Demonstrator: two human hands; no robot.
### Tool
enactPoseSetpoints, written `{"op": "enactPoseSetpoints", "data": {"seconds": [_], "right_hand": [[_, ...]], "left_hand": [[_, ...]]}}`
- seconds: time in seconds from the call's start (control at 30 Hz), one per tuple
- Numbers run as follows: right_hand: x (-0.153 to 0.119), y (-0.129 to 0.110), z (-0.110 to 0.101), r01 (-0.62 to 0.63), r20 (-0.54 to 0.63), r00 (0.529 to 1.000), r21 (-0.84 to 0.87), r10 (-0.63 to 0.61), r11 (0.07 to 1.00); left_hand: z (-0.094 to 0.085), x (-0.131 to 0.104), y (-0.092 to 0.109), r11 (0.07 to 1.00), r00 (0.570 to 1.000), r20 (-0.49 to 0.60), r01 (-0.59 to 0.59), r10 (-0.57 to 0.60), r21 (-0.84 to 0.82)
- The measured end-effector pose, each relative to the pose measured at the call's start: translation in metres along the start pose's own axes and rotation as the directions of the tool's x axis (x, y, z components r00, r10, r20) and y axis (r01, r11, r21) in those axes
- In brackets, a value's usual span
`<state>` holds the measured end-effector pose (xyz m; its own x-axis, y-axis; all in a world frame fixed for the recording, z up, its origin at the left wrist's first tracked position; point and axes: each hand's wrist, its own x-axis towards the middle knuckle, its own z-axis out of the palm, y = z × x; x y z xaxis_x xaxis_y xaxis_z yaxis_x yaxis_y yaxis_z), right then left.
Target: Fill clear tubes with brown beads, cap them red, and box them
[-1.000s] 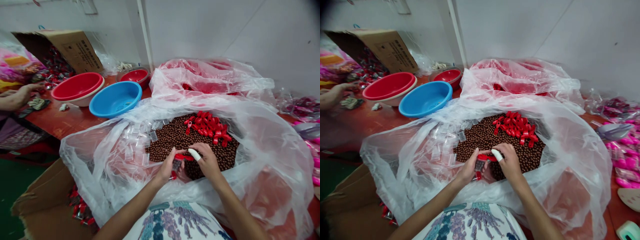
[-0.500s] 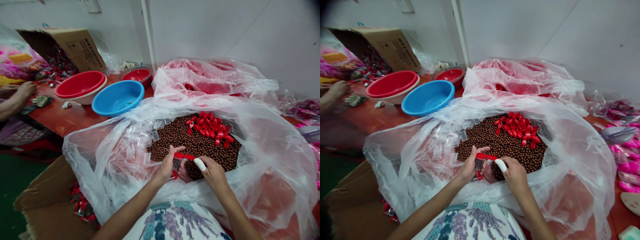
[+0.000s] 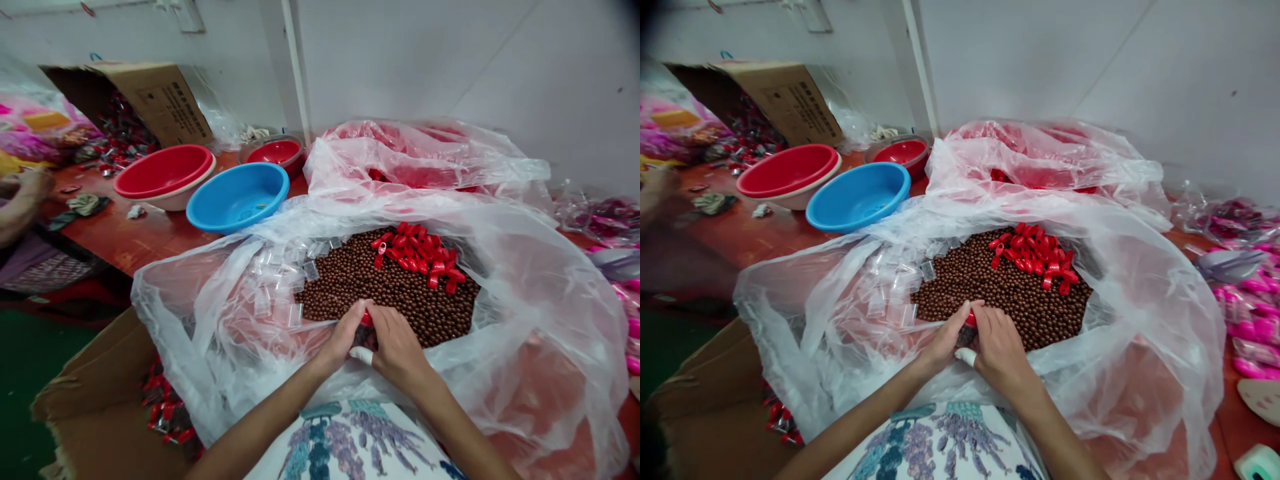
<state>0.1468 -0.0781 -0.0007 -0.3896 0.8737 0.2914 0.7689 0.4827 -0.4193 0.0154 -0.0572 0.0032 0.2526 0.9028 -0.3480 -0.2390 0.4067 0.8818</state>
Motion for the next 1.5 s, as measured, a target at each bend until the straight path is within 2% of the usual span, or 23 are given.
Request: {"op": "enactPoseSetpoints", "data": {"seconds": [0.07,0.1,0.23,0.37,0.47,0.57,0.63,0.67,0.7,0.73,0.8,0.83,0.9,0.97,1.03,1.13,1.2,1.27,1.4,1.5], "right_hand": [[0.0,-0.001,0.001,0.007,-0.013,1.0,-0.035,-0.007,0.999],[0.0,-0.001,0.002,0.012,-0.02,1.0,-0.049,-0.013,0.999],[0.001,0.002,0.005,0.064,-0.031,0.997,-0.095,-0.067,0.993],[0.002,0.006,0.006,0.133,-0.005,0.991,-0.084,-0.134,0.988],[0.001,0.009,0.003,0.149,0.021,0.989,-0.035,-0.148,0.988],[-0.001,0.009,-0.005,0.104,0.041,0.994,0.036,-0.105,0.994],[-0.002,0.008,-0.013,0.08,0.152,0.984,0.105,-0.095,0.991],[-0.003,0.007,-0.017,0.08,0.227,0.967,0.144,-0.111,0.986],[-0.003,0.006,-0.021,0.082,0.294,0.946,0.181,-0.133,0.98],[-0.003,0.006,-0.024,0.077,0.34,0.929,0.207,-0.146,0.975],[0.001,0.011,-0.026,0.043,0.358,0.926,0.21,-0.118,0.977],[0.005,0.017,-0.026,0.018,0.337,0.938,0.185,-0.081,0.983],[0.016,0.033,-0.024,-0.038,0.277,0.961,0.096,0.01,0.995],[0.033,0.053,-0.021,-0.116,0.21,0.97,-0.027,0.119,0.993],[0.054,0.071,-0.017,-0.23,0.139,0.958,-0.153,0.252,0.961],[0.088,0.085,-0.007,-0.339,0.059,0.932,-0.212,0.358,0.916],[0.106,0.088,0.002,-0.384,0.022,0.917,-0.219,0.398,0.897],[0.118,0.088,0.009,-0.41,0.003,0.907,-0.209,0.42,0.888],[0.116,0.092,0.011,-0.422,0.015,0.904,-0.128,0.427,0.898],[0.099,0.098,0.004,-0.445,0.024,0.895,-0.03,0.446,0.895]], "left_hand": [[-0.002,0.0,-0.003,0.997,0.997,-0.034,-0.063,0.065,0.032],[-0.003,0.0,-0.003,0.998,0.998,-0.038,-0.057,0.058,0.036],[-0.006,-0.001,-0.007,0.998,0.998,-0.024,0.062,-0.062,-0.007],[-0.004,-0.004,-0.011,0.998,0.997,-0.022,0.069,-0.069,-0.003],[-0.002,-0.006,-0.006,0.994,1.0,-0.012,-0.002,0.003,0.106],[-0.011,-0.009,0.011,0.929,0.991,0.069,-0.132,0.115,0.345],[-0.028,-0.012,0.026,0.789,0.98,0.059,-0.188,0.189,0.584],[-0.039,-0.013,0.034,0.672,0.97,0.005,-0.171,0.241,0.721],[-0.051,-0.015,0.041,0.518,0.954,-0.064,-0.101,0.291,0.849],[-0.065,-0.016,0.046,0.356,0.939,-0.139,0.02,0.313,0.934],[-0.089,-0.017,0.052,0.099,0.922,-0.281,0.264,0.268,0.959],[-0.099,-0.017,0.053,0.011,0.927,-0.314,0.319,0.206,0.948],[-0.111,-0.016,0.05,-0.088,0.941,-0.314,0.326,0.127,0.941],[-0.114,-0.014,0.044,-0.08,0.965,-0.24,0.249,0.11,0.965],[-0.111,-0.01,0.035,-0.003,0.976,-0.165,0.167,0.144,0.986],[-0.105,0.0,0.023,0.189,0.976,-0.098,0.061,0.195,0.98],[-0.104,0.009,0.018,0.329,0.98,-0.062,-0.003,0.187,0.944],[-0.105,0.018,0.016,0.422,0.984,-0.026,-0.051,0.175,0.905],[-0.11,0.035,0.017,0.498,0.988,-0.01,-0.07,0.156,0.864],[-0.11,0.052,0.016,0.631,0.998,-0.049,0.006,0.051,0.776]]}}
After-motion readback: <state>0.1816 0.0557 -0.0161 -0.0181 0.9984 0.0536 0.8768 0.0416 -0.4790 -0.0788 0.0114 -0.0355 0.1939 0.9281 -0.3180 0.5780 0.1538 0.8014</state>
